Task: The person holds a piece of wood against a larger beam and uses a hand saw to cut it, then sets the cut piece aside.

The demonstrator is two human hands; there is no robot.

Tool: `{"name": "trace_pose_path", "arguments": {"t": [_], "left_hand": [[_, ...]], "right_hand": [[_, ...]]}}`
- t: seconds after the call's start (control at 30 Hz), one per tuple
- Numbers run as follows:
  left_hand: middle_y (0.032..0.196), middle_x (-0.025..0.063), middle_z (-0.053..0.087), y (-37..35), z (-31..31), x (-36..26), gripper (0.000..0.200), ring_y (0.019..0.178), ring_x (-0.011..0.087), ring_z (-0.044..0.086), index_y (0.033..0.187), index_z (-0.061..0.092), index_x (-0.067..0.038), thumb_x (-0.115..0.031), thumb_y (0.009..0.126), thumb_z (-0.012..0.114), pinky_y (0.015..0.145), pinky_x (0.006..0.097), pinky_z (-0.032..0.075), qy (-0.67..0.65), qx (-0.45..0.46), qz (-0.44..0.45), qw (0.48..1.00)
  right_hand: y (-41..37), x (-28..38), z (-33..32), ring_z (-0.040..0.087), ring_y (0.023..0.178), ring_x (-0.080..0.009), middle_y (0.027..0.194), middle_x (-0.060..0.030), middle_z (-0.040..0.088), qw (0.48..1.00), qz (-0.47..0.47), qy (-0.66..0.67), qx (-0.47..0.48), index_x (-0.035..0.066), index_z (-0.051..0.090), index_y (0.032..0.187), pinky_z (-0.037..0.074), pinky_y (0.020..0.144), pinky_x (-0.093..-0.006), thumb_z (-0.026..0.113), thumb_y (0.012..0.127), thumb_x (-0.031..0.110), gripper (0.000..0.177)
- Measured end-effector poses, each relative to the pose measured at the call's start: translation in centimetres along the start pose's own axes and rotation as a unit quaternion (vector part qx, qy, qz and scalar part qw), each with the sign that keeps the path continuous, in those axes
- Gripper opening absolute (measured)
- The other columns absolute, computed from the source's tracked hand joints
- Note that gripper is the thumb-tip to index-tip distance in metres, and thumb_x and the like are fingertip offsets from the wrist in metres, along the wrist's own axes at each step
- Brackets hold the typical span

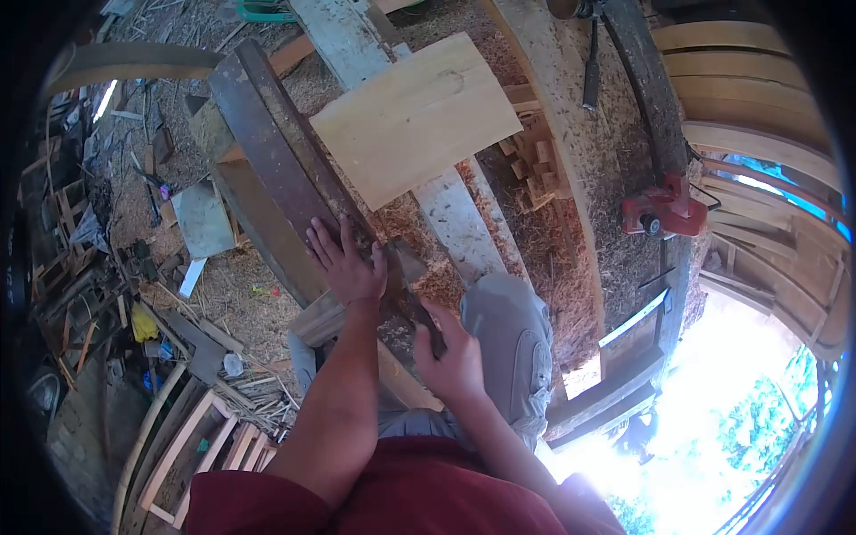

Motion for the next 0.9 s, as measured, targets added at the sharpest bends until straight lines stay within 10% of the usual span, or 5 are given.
{"name": "trace_pose_path", "arguments": {"t": [0.37, 0.47, 0.9], "left_hand": [[0.183, 0.0252, 0.017, 0.2, 0.0, 0.1, 0.083, 0.169, 0.0462, 0.013, 0.165, 0.049, -0.018, -0.05, 0.091, 0.067, 0.136, 0.0628, 0.01, -0.001, -0.023, 0.011, 1.0], [0.183, 0.0253, 0.017, 0.3, -0.1, 0.0, 0.083, 0.169, 0.0464, 0.013, 0.166, 0.048, -0.018, -0.05, 0.092, 0.067, 0.136, 0.0629, 0.01, 0.005, -0.018, 0.012, 1.0], [0.182, 0.0242, 0.019, 0.0, -0.3, -0.1, 0.082, 0.169, 0.0467, 0.017, 0.169, 0.044, -0.021, -0.053, 0.096, 0.064, 0.136, 0.063, 0.013, 0.006, -0.025, 0.019, 0.999]], "right_hand": [[0.9, 1.9, 0.7, 0.082, 0.098, -0.0356, 0.109, -0.0233, 0.08, 0.995, -0.089, -0.042, -0.02, 0.001, 0.068, 0.139, 0.063, 0.087, -0.0415, 0.07, 0.1, 0.011, 0.04], [-1.3, 0.0, -1.6, 0.08, 0.102, -0.042, 0.113, -0.0235, 0.08, 0.999, 0.013, 0.022, 0.021, 0.001, 0.067, 0.139, 0.063, 0.089, -0.0438, 0.071, 0.099, 0.011, 0.041], [0.9, 0.8, 0.0, 0.08, 0.104, -0.0412, 0.112, -0.0263, 0.079, 0.999, 0.023, -0.012, 0.04, 0.002, 0.067, 0.14, 0.063, 0.087, -0.0435, 0.07, 0.1, 0.012, 0.042]]}}
Point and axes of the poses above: each hand's wrist, its own y-axis towards the middle knuckle, its own z-axis out of the palm, x = y × z, the point moved 10 cm from there along y, towards the middle knuckle
